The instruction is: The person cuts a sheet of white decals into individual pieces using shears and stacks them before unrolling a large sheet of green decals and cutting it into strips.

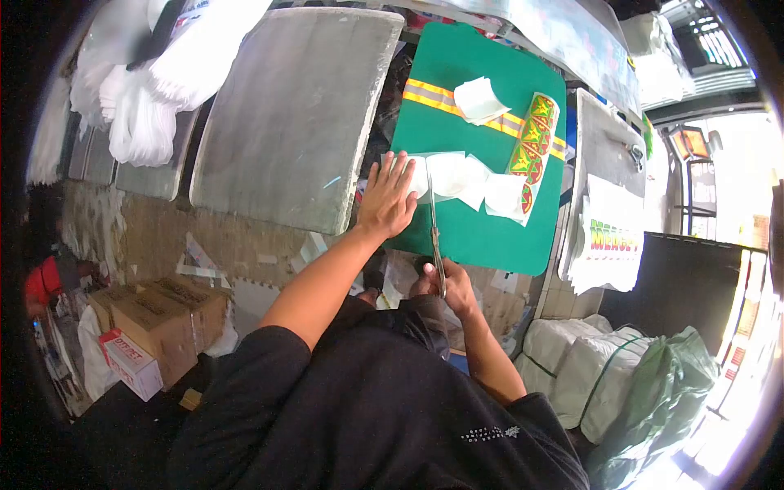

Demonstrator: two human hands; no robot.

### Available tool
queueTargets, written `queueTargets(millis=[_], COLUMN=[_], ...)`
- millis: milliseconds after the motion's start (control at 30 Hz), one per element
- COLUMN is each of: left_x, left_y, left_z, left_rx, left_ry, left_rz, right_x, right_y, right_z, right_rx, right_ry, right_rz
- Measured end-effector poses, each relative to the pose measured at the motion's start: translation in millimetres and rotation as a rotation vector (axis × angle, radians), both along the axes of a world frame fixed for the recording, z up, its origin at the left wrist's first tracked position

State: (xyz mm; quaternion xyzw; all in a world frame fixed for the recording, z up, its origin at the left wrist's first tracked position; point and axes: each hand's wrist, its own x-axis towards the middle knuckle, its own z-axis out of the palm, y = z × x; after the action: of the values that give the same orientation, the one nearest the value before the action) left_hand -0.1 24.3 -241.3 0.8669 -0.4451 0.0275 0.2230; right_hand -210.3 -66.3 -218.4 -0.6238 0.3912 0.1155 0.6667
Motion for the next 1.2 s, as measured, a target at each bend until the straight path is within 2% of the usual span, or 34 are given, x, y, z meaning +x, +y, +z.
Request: queueTargets(millis=[667,1000,1200], left_x=[0.2,0.0,-0.5], left_y=[0.0,0.1,1.4], left_z=[3.5,4.2,3.0], left_rx=[0.039,0.003,-0.025], left_ry=[-0.018,-0.017,0.021], left_rz=[0.005,0.009,0.011], right_x=[-4.5,19.3,19.6], right_y=[-6.3,-8.2,-10.9], right_z=[10.6,-6.1,8.2], right_rx=[-0.193,-0.029,-0.194], right_ry=[0.097,-0.013,0.071], right_rz=[0.098,-0.049,0.079])
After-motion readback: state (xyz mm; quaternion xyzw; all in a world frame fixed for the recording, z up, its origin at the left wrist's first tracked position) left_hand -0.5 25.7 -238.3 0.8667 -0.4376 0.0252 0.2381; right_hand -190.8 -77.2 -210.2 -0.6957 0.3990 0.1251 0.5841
